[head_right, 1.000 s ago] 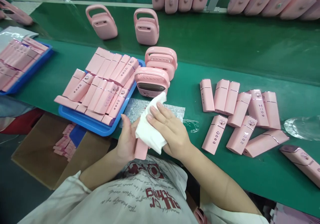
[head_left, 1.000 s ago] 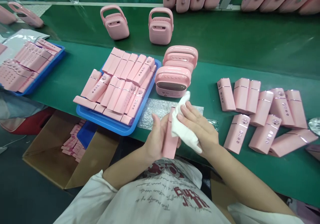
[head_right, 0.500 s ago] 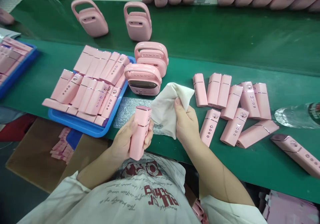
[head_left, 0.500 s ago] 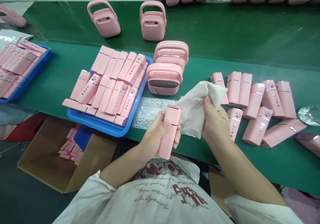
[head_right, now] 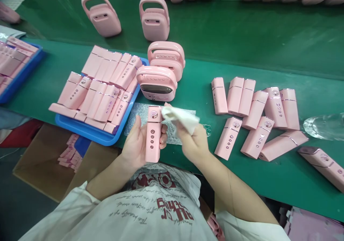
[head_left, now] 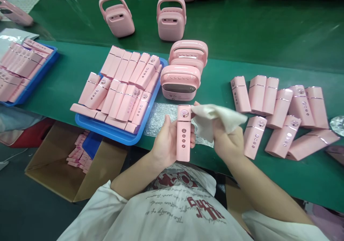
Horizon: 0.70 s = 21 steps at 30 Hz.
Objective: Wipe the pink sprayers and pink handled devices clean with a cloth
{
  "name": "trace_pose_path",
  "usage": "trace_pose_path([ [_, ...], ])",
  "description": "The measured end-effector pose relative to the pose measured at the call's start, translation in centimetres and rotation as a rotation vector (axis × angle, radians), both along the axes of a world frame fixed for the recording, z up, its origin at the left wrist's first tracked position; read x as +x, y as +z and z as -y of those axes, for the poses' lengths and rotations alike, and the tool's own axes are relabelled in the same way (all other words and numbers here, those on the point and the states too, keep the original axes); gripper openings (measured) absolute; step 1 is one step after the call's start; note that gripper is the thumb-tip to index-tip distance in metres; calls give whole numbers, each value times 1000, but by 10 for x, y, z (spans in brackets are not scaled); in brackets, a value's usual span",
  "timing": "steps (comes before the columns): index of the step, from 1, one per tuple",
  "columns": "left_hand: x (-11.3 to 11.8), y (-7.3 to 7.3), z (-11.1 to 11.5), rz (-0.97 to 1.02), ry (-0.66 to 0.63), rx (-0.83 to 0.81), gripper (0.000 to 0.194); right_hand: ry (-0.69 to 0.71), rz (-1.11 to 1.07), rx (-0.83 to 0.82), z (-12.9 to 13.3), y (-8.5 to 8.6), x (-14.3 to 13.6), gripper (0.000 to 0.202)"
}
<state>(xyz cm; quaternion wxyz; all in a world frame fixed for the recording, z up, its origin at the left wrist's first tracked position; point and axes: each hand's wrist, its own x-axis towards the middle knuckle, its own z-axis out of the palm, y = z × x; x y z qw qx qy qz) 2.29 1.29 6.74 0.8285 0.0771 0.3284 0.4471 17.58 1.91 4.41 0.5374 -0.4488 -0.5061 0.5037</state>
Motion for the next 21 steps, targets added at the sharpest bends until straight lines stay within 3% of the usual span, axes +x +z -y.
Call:
trace_pose_path([
  [2, 0, 0, 0, -24, 14, 36, 60, 154, 128, 223, 2, 1, 0, 36],
  [6, -2, 2, 2, -125, 37, 12, 61, 289, 301, 606, 0, 0, -3, 52],
  [9, -3, -1, 4, -216, 42, -68, 61, 426, 430, 750, -2, -3, -6, 42],
  [10, -3, -3, 5, -228, 55, -41, 61, 425, 448, 721, -2, -3, -7, 37],
  [12, -2, -7, 7, -209, 71, 85, 64, 282, 429, 551, -3, -3, -6, 31],
  [17, 1, -6, 9, -121, -6, 170, 67, -335, 213, -81, -12, -1, 4, 38],
  [19, 1, -2, 9, -132, -36, 191, 63, -440, 55, -191, -14, -2, 7, 39],
  [21, 0, 0, 10, -164, -60, 234, 58, -432, -60, -232, -15, -2, 6, 41],
])
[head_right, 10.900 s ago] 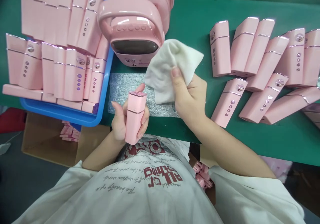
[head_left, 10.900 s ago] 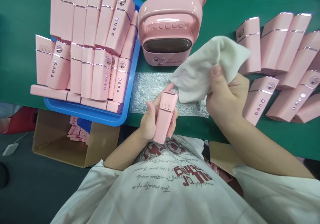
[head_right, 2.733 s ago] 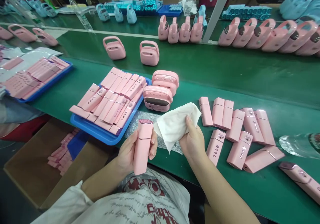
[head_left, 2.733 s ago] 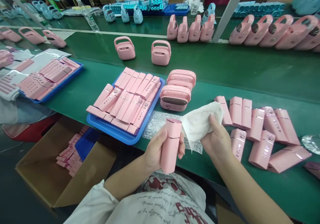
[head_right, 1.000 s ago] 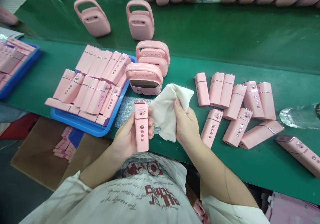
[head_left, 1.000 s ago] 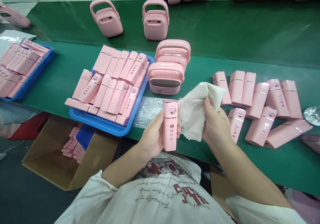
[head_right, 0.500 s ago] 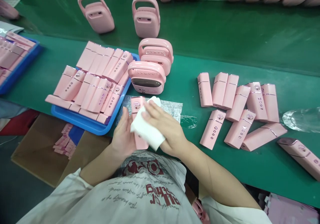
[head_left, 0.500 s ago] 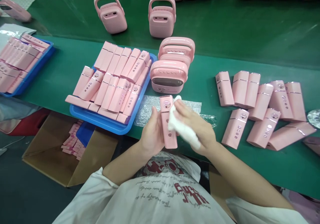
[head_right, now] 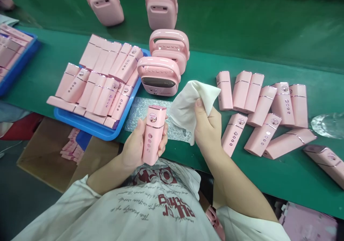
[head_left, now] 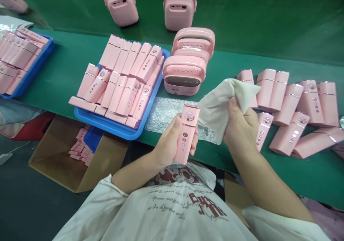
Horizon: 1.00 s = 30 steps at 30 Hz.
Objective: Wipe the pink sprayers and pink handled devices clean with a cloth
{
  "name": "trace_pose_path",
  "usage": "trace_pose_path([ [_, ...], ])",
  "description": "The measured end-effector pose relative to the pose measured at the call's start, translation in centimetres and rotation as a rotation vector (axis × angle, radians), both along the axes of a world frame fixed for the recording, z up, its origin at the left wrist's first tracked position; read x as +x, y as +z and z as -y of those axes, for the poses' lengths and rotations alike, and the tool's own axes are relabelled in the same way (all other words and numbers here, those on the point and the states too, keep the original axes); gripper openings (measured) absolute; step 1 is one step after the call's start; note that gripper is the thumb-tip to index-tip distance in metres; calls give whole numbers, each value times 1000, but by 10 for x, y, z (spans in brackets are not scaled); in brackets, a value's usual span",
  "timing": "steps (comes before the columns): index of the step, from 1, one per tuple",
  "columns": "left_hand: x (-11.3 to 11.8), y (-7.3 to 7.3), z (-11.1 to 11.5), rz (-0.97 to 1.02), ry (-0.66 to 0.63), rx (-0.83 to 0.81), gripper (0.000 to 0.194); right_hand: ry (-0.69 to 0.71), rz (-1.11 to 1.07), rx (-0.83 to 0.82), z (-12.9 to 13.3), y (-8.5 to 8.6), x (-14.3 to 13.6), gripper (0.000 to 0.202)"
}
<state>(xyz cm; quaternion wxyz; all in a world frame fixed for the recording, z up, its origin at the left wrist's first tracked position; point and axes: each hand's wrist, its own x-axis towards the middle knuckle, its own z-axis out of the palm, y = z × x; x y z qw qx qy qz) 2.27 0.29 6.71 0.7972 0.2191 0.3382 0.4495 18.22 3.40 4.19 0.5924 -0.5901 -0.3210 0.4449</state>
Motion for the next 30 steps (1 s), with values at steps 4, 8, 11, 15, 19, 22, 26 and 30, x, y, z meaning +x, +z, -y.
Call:
trace_pose_path([
  [4, -2, 1, 4, -69, -8, 40, 43, 48, -3, -49, 3, 1, -4, 41],
  [8, -3, 2, 6, -118, -31, 66, 34, 85, 30, -49, 4, 3, -5, 35],
  [11, -5, 2, 5, -130, -56, 93, 31, 80, 27, -39, 4, 2, -3, 33],
  [15, -9, 1, 5, -129, -93, 120, 27, 72, 27, -49, 3, 1, -2, 38],
  [19, -11, 3, 5, -83, -148, 132, 31, 135, -60, -102, 1, 3, -4, 40],
  [22, -13, 4, 5, -54, -162, 113, 54, 102, -136, -115, -1, 7, -8, 39],
  [26, -13, -1, 4, -77, -134, 155, 64, 8, -138, -71, 1, 6, -9, 37],
  [30, -8, -8, 2, -247, -144, 341, 64, 222, 74, 73, 10, 0, -2, 39],
])
